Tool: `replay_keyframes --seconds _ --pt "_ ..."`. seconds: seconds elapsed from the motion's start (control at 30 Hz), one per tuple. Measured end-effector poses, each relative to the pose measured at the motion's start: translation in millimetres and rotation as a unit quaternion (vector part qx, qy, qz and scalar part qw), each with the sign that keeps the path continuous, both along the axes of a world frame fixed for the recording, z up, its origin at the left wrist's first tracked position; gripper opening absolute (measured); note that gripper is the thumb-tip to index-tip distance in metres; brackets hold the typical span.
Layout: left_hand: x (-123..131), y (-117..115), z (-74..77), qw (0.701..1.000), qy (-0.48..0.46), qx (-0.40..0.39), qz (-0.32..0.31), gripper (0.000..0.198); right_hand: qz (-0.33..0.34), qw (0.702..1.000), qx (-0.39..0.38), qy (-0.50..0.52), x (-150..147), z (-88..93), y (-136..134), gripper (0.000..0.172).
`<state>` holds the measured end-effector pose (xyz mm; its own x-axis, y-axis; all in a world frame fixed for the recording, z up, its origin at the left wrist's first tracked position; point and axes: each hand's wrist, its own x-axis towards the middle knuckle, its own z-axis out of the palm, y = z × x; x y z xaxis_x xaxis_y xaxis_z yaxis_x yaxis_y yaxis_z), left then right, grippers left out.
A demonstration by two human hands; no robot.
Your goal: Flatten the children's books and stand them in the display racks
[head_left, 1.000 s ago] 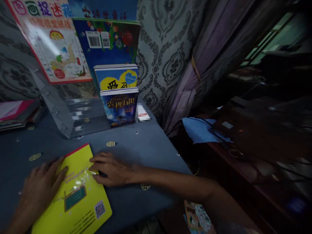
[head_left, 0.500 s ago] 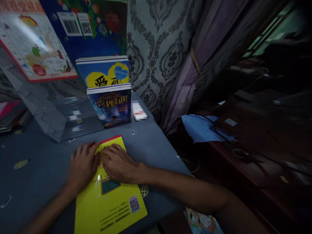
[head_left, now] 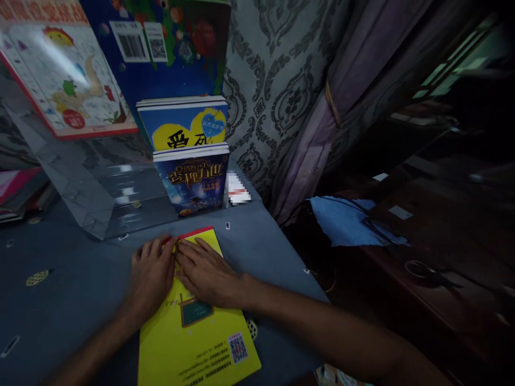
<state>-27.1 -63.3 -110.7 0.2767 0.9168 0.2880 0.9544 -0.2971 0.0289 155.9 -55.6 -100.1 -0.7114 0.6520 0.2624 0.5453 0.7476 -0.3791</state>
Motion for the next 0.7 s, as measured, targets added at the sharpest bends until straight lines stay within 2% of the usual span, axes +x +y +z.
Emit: replay_keyframes --seconds 0.1,0.23,0.37,0.53,0.7 --pt "-4 1 -5.5 0.999 -0.042 0.002 -0.015 0.043 0.019 1.0 0.008 -0.006 8 1.7 6 0.039" --pt "-18 -3 -22.3 0.989 -0.141 0.007 -0.045 0.045 0.019 1.0 0.018 -0.007 15 2.3 7 0.04" --pt "-24 -3 -33.1 0.982 -0.174 0.029 -0.068 0.048 0.014 1.0 0.028 -0.005 17 2.7 7 0.041" --pt "-16 -1 -20.0 0.974 -0.221 -0.005 -0.043 0.038 0.017 1.0 0.02 -0.016 15 4.4 9 0.043" --pt "-18 -7 -6.7 0.967 -0.249 0.026 -0.049 0.029 0.008 0.998 0.046 -0.048 11 1.9 6 0.042"
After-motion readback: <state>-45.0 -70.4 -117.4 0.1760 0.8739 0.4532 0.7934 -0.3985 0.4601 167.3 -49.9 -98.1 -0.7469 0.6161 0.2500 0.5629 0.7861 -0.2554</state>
